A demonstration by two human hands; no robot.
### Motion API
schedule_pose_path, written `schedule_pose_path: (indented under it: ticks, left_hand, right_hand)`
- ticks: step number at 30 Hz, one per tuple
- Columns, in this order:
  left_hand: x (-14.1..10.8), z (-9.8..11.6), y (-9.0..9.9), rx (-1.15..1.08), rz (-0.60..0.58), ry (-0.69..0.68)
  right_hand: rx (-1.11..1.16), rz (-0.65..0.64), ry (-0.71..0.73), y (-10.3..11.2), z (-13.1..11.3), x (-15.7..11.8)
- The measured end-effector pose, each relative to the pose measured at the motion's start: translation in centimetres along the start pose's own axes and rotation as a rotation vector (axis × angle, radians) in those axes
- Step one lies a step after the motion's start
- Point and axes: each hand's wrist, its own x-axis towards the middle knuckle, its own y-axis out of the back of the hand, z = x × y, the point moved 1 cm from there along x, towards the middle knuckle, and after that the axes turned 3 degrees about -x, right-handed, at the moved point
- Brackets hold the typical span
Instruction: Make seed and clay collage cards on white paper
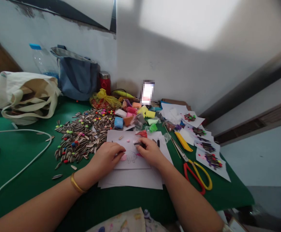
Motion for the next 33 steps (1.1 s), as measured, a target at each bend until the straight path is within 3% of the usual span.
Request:
schedule_pose_path:
  ticks: [12, 18, 33]
  left_hand:
    - [0.0, 0.0, -0.4, -0.01, -0.015, 0.038]
    - [0.1, -0.2, -0.7, 0.034, -0.045, -0.027]
    - [-0.1, -0.3, -1.5, 0.079, -0.07, -0.023]
  right_hand:
    - [-0.013, 0.002, 0.01, 0.1, -0.1, -0.1]
    - [-0.01, 0.004, 0.027, 0.0, 0.0, 0.0]
    - [-0.008, 0.005, 0.03, -0.1, 0.0, 0.0]
